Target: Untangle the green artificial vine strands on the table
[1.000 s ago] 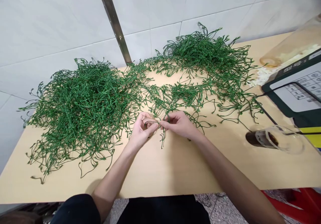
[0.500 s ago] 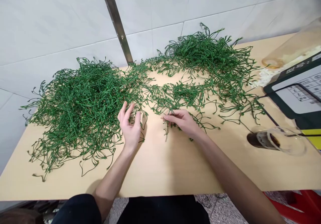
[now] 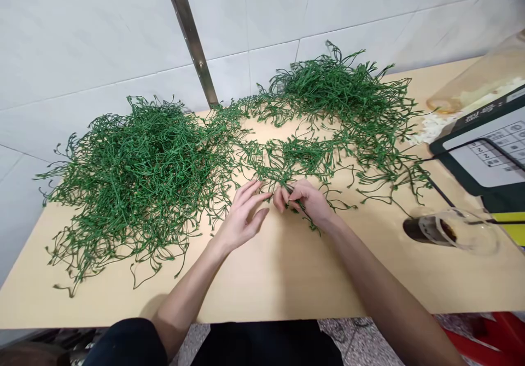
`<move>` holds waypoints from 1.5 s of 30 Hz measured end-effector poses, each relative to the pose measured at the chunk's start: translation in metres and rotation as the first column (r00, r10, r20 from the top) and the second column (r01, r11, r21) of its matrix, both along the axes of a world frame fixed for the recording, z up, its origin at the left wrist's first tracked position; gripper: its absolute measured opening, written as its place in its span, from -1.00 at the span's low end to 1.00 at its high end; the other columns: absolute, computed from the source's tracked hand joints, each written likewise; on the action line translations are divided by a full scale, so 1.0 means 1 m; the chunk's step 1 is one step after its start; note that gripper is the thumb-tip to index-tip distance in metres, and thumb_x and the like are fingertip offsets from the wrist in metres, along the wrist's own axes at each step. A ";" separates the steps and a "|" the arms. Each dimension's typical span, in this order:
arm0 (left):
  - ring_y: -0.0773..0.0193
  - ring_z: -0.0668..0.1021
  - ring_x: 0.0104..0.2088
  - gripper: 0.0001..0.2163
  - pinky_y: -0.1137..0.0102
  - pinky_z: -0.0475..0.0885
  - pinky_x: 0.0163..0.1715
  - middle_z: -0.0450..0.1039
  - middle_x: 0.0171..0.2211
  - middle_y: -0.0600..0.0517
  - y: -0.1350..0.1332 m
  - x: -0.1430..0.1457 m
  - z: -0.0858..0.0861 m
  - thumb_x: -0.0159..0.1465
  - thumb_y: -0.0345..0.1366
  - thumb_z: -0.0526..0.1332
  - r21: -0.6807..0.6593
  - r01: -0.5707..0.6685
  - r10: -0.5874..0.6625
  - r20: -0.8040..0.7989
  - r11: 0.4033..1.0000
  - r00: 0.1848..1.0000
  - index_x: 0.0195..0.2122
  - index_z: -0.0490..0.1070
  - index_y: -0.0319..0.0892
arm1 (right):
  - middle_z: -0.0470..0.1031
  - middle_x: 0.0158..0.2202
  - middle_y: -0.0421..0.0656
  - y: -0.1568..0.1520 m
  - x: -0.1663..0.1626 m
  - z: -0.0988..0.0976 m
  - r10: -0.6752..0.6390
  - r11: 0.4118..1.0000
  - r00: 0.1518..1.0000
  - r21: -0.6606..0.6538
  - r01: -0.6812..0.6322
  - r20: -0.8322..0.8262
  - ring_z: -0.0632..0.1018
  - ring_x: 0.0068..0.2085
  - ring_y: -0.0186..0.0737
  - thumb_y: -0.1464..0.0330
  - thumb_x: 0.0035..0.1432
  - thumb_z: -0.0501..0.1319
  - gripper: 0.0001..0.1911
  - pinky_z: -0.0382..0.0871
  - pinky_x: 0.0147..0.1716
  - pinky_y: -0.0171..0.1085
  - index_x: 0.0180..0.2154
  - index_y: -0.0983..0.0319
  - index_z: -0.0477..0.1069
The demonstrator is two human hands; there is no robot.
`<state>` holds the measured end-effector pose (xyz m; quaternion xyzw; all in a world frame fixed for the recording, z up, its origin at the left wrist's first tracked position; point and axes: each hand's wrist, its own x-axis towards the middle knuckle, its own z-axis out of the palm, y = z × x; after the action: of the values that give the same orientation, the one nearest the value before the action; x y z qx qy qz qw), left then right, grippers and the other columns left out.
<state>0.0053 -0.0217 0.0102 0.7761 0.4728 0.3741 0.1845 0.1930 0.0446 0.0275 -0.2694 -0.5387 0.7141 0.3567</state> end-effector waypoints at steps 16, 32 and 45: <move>0.26 0.60 -0.22 -0.85 0.35 0.52 -0.16 0.60 -0.25 -0.06 -0.002 0.002 0.005 0.34 -0.36 0.18 -0.065 -0.234 0.241 0.352 0.970 0.904 -0.20 0.55 -0.16 | 0.35 -0.72 -0.17 -0.006 -0.007 0.004 -0.234 0.969 0.929 0.152 0.197 0.287 0.37 -0.63 -0.33 -0.09 0.10 0.23 -0.35 0.19 -0.58 -0.28 -0.79 0.22 0.30; 0.28 0.61 -0.21 -0.80 0.39 0.55 -0.17 0.59 -0.22 -0.08 -0.001 0.002 0.007 0.33 -0.45 0.15 0.105 -0.210 0.183 0.221 0.972 0.958 -0.19 0.57 -0.17 | 0.28 -0.63 -0.24 -0.011 -0.008 0.009 -0.500 0.842 0.845 0.336 0.421 0.193 0.23 -0.60 -0.38 0.05 0.05 0.34 -0.61 0.06 -0.61 -0.28 -0.56 0.21 0.40; 0.25 0.51 -0.21 -0.85 0.36 0.48 -0.22 0.48 -0.27 -0.04 0.000 0.000 0.006 0.29 -0.42 0.23 0.232 -0.332 0.310 0.126 0.914 0.942 -0.16 0.56 -0.14 | 0.38 -0.64 -0.23 -0.009 -0.007 0.004 -0.175 0.977 0.895 0.182 0.107 0.410 0.33 -0.62 -0.38 0.23 0.00 0.30 -0.77 0.18 -0.64 -0.35 -0.49 0.28 0.49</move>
<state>0.0056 -0.0212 0.0165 0.6881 0.5344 0.4891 0.0414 0.1858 0.0355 0.0313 -0.4281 -0.6359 0.5668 0.3018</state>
